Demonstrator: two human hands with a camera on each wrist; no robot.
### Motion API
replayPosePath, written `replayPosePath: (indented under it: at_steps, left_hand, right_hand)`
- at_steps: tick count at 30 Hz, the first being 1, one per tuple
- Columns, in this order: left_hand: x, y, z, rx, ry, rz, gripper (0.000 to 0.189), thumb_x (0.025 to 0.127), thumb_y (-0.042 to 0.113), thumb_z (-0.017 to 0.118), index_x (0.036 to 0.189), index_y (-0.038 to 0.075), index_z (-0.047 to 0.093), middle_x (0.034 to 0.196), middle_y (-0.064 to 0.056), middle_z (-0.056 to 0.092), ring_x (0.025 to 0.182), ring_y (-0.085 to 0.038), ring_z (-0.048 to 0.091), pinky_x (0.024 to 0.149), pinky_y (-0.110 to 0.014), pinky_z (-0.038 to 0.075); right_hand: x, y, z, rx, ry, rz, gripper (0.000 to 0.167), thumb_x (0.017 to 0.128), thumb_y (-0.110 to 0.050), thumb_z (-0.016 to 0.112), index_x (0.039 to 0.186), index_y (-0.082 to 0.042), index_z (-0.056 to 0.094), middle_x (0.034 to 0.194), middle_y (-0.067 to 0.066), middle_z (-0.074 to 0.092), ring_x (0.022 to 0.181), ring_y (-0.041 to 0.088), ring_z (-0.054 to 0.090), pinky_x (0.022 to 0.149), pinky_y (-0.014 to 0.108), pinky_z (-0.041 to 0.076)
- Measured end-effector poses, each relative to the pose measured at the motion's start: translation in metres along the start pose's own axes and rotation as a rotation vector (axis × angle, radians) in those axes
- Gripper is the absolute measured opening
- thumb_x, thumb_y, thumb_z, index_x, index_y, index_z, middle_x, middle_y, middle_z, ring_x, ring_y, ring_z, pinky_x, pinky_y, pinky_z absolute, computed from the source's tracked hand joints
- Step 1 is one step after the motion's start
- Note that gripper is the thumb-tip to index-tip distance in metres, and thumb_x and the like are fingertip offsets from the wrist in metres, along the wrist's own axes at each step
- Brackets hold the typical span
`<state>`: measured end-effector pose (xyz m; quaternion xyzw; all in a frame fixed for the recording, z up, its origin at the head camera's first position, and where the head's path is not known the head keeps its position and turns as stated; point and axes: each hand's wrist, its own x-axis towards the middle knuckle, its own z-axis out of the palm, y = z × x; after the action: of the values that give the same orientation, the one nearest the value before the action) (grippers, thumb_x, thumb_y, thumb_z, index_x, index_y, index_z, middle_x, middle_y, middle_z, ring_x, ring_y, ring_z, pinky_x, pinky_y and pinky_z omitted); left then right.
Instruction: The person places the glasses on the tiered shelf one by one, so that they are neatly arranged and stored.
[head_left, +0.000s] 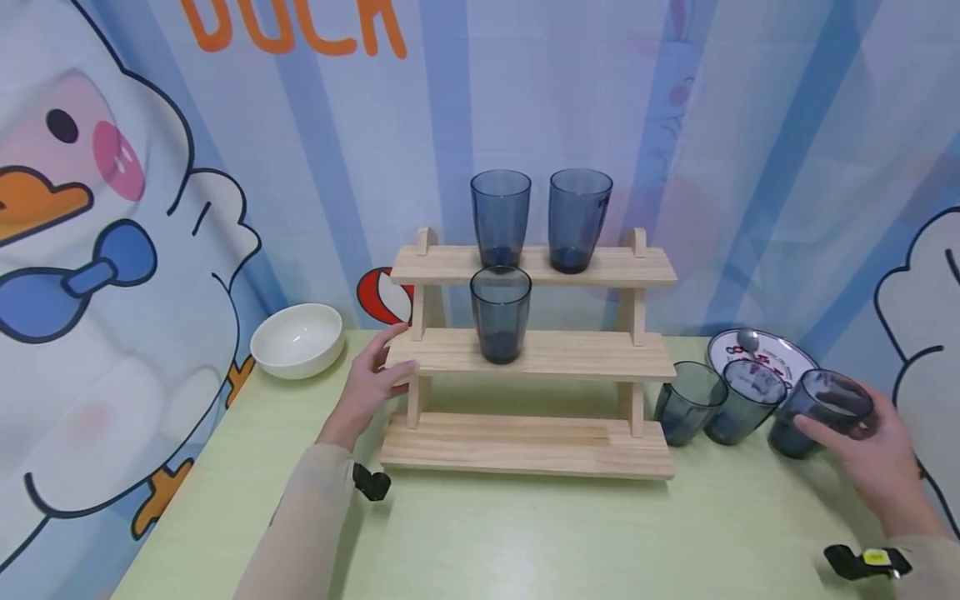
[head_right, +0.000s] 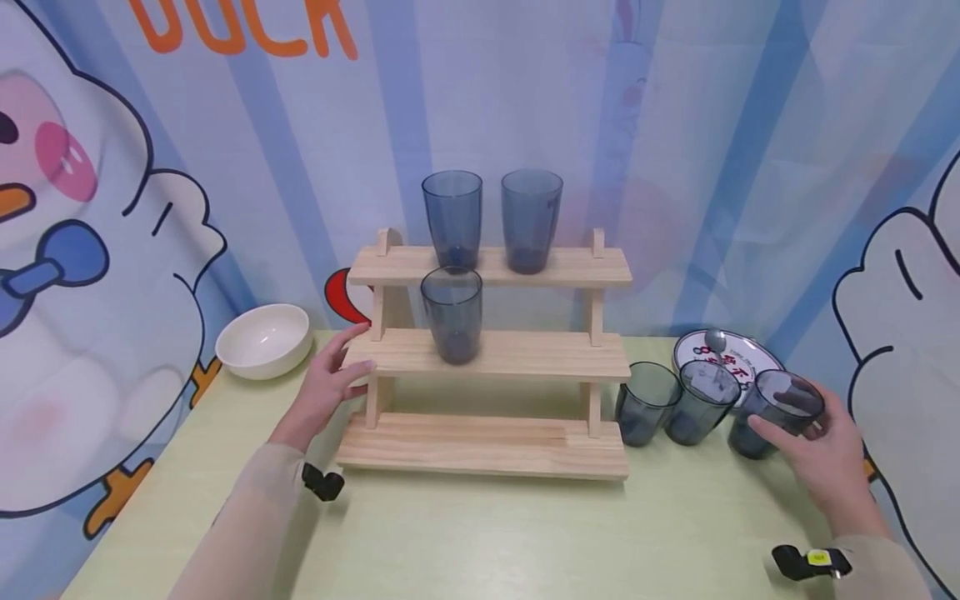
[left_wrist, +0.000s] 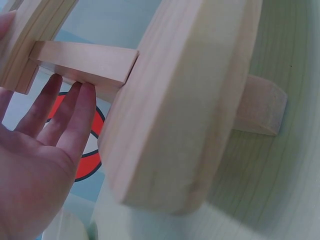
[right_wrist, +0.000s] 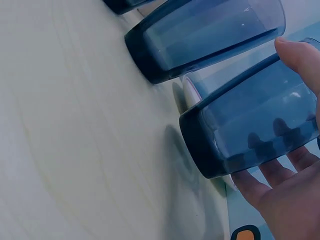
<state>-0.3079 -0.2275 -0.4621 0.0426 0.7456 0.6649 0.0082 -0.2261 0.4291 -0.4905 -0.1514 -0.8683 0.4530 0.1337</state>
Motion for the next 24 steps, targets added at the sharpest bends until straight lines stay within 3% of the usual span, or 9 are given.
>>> replayPosePath:
  at_steps: [4, 8, 12, 14, 19, 21, 24]
  left_hand:
    - [0.000, 0.000, 0.000, 0.005, -0.003, -0.001, 0.066, 0.101, 0.021, 0.072, 0.159, 0.035, 0.044, 0.154, -0.015, 0.050, 0.132, -0.039, 0.055, 0.104, -0.059, 0.053]
    - [0.002, -0.001, 0.000, 0.005, -0.004, -0.004, 0.065, 0.101, 0.020, 0.071, 0.159, 0.035, 0.044, 0.154, -0.015, 0.050, 0.132, -0.039, 0.055, 0.104, -0.059, 0.053]
    - [0.002, -0.001, 0.000, 0.004, -0.006, 0.004, 0.065, 0.101, 0.020, 0.071, 0.159, 0.034, 0.044, 0.154, -0.015, 0.050, 0.132, -0.039, 0.056, 0.104, -0.058, 0.054]
    - [0.002, -0.001, 0.000, 0.002, -0.005, 0.009, 0.065, 0.101, 0.020, 0.071, 0.159, 0.035, 0.044, 0.153, -0.016, 0.050, 0.131, -0.039, 0.056, 0.103, -0.058, 0.054]
    - [0.003, 0.000, 0.000, -0.007, -0.013, 0.012, 0.065, 0.101, 0.020, 0.072, 0.159, 0.034, 0.044, 0.153, -0.016, 0.050, 0.131, -0.039, 0.056, 0.102, -0.058, 0.055]
    - [0.002, 0.000, 0.000, -0.009, -0.016, 0.010, 0.066, 0.101, 0.020, 0.072, 0.159, 0.033, 0.044, 0.153, -0.016, 0.050, 0.131, -0.039, 0.056, 0.103, -0.058, 0.054]
    - [0.002, -0.001, 0.000, -0.012, -0.015, 0.006, 0.066, 0.101, 0.020, 0.071, 0.159, 0.033, 0.044, 0.152, -0.016, 0.050, 0.131, -0.039, 0.057, 0.103, -0.058, 0.054]
  right_hand:
    - [-0.008, -0.007, -0.004, 0.001, 0.056, -0.023, 0.087, 0.097, -0.035, 0.076, 0.167, -0.036, 0.024, 0.156, 0.011, 0.046, 0.118, 0.004, 0.051, 0.075, 0.004, 0.047]
    - [-0.015, -0.015, -0.008, 0.046, 0.106, -0.055, 0.084, 0.097, -0.026, 0.077, 0.165, -0.034, 0.028, 0.140, -0.010, 0.052, 0.107, -0.008, 0.047, 0.077, 0.002, 0.045]
    - [-0.022, -0.026, -0.013, 0.107, 0.156, -0.079, 0.081, 0.096, -0.016, 0.078, 0.163, -0.033, 0.034, 0.128, -0.026, 0.051, 0.106, -0.010, 0.048, 0.080, 0.000, 0.043]
    - [-0.026, -0.033, -0.016, 0.127, 0.184, -0.081, 0.081, 0.096, -0.013, 0.077, 0.162, -0.033, 0.035, 0.128, -0.028, 0.050, 0.110, -0.010, 0.049, 0.085, 0.000, 0.044]
    - [-0.032, -0.053, -0.019, 0.149, 0.246, -0.081, 0.080, 0.097, -0.005, 0.071, 0.163, -0.033, 0.033, 0.142, -0.020, 0.050, 0.124, -0.006, 0.047, 0.111, 0.014, 0.042]
    - [-0.034, -0.061, -0.021, 0.156, 0.258, -0.097, 0.081, 0.097, -0.003, 0.070, 0.163, -0.032, 0.033, 0.143, -0.018, 0.050, 0.127, -0.004, 0.047, 0.114, 0.018, 0.041]
    - [-0.036, -0.074, -0.023, 0.186, 0.259, -0.136, 0.081, 0.096, 0.002, 0.069, 0.162, -0.030, 0.036, 0.140, -0.019, 0.051, 0.125, -0.002, 0.049, 0.108, 0.012, 0.042]
